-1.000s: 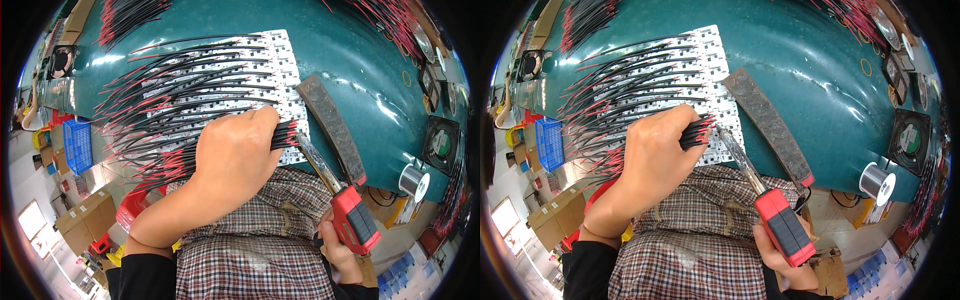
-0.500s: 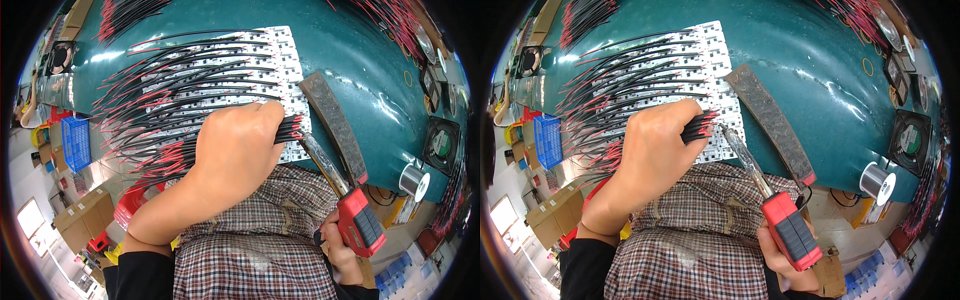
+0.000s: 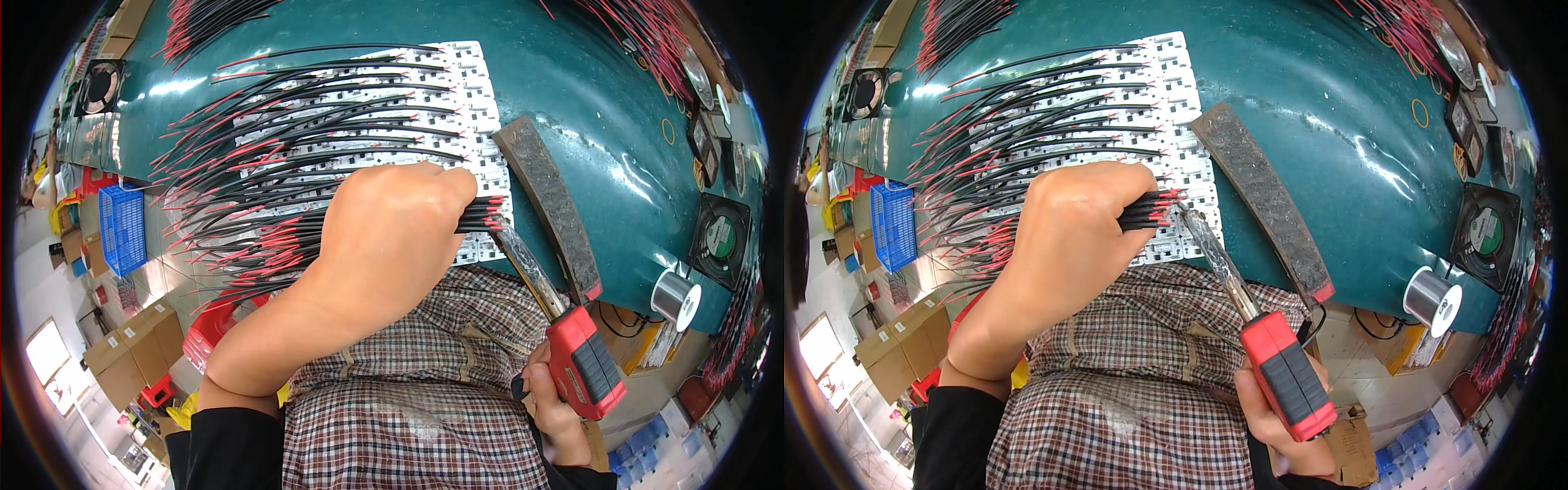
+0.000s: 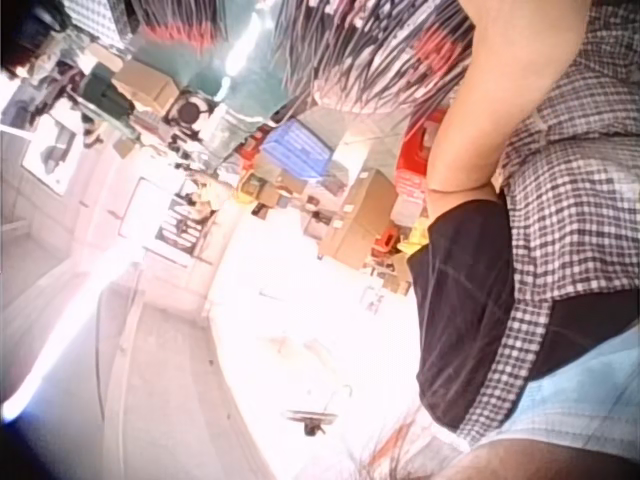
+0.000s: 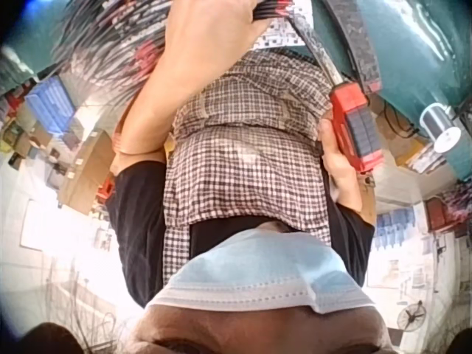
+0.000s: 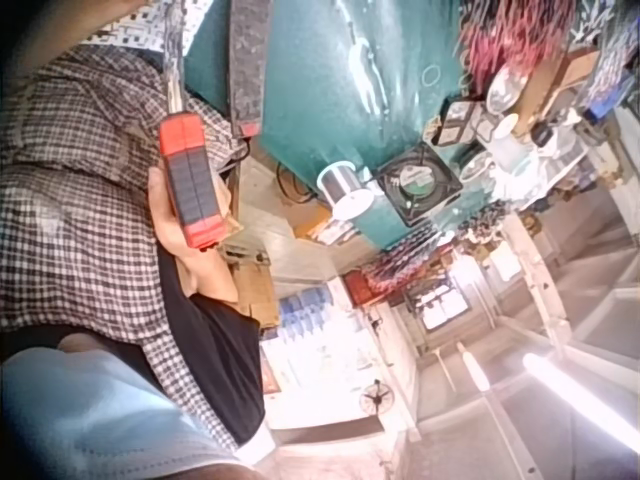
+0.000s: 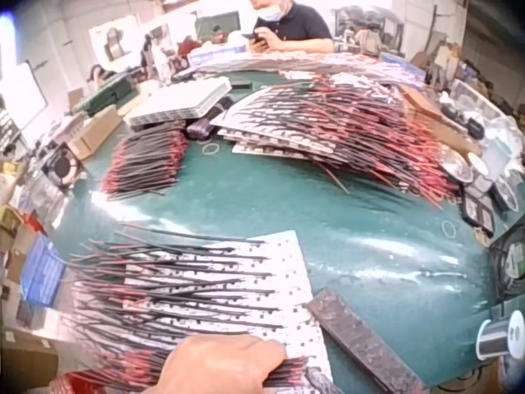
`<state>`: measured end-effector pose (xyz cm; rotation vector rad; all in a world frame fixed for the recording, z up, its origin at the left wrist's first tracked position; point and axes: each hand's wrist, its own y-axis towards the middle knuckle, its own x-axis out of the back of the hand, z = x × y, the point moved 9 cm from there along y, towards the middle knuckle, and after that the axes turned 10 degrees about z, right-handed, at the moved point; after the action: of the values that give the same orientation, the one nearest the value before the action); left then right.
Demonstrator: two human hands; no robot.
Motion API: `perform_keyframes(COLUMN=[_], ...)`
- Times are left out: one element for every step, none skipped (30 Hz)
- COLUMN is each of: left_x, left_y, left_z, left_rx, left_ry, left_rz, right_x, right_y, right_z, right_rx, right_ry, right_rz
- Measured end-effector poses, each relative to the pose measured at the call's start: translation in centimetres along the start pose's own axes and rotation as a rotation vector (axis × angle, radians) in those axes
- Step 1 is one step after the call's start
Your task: The person holds bundles of wire ends attached to circuit board strips and solders them using a soldering gun.
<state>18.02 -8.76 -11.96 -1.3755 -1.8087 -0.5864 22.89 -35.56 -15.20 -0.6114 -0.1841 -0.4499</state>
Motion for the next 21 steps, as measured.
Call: perform_keyframes(left_x=[0.0,0.0,0.0,0.0,-0.1,-0.1,-0.1,-0.1,-0.2,-0.2,-0.3,-0.3,-0.3,-0.3,-0.3,-0.4,-0.4,-0.3,-0.3,-0.1,0.2], left_y=[0.0,0.0,0.1,0.1,0.1,0.1,0.0,0.0,0.0,0.0,0.1,0.2,0.3,0.4,0.4,0.5,0.5,0.5,0.5,0.4,0.4], left_z=[0.0,0.0,0.0,0.0,0.0,0.0,0.0,0.0,0.1,0.2,0.3,0.5,0.7,1.0,1.4,1.7,1.7,1.7,1.6,1.3,1.0], left_rx=[0.0,-0.002,-0.001,0.001,-0.005,-0.012,-0.017,-0.017,-0.014,-0.014,-0.017,-0.022,-0.017,-0.006,0.016,0.037,0.031,0.025,0.02,0.003,-0.014], left_ry=[0.004,0.016,0.025,0.034,0.033,0.032,0.03,0.034,0.037,0.038,0.02,0.002,-0.02,-0.074,-0.131,-0.188,-0.16,-0.131,-0.102,-0.062,-0.021], left_rz=[-0.006,-0.003,-0.003,-0.002,-0.001,0.002,0.003,0.007,0.011,0.013,0.017,0.019,0.02,0.022,0.025,0.029,0.04,0.05,0.06,0.041,0.021], right_x=[0.1,0.1,0.2,0.2,0.2,0.2,0.0,-0.1,-0.3,-0.2,-0.2,-0.1,-0.1,-0.1,-0.1,-0.1,-0.1,-0.1,0.0,0.0,0.0], right_y=[0.1,0.0,-0.1,-0.2,-0.4,-0.6,-0.6,-0.5,-0.4,-0.4,-0.2,-0.2,-0.2,-0.2,-0.3,-0.3,-0.3,-0.4,-0.4,-0.5,-0.5], right_z=[0.4,0.8,0.8,0.9,0.8,0.6,0.6,0.6,0.6,0.7,0.8,0.8,0.9,0.8,0.8,0.7,0.7,0.6,0.6,0.6,0.7], right_rx=[0.025,0.03,0.022,0.014,-0.006,-0.016,-0.024,-0.018,-0.013,0.017,0.047,0.064,0.08,0.084,0.084,0.085,0.082,0.083,0.084,0.089,0.096], right_ry=[-0.076,-0.111,-0.067,-0.024,0.099,0.229,0.233,0.245,0.256,0.254,0.252,0.245,0.238,0.227,0.224,0.22,0.224,0.225,0.226,0.225,0.226], right_rz=[-0.006,-0.01,-0.017,-0.024,-0.035,-0.05,-0.039,-0.032,-0.026,-0.044,-0.061,-0.065,-0.069,-0.059,-0.057,-0.055,-0.059,-0.059,-0.058,-0.055,-0.057])
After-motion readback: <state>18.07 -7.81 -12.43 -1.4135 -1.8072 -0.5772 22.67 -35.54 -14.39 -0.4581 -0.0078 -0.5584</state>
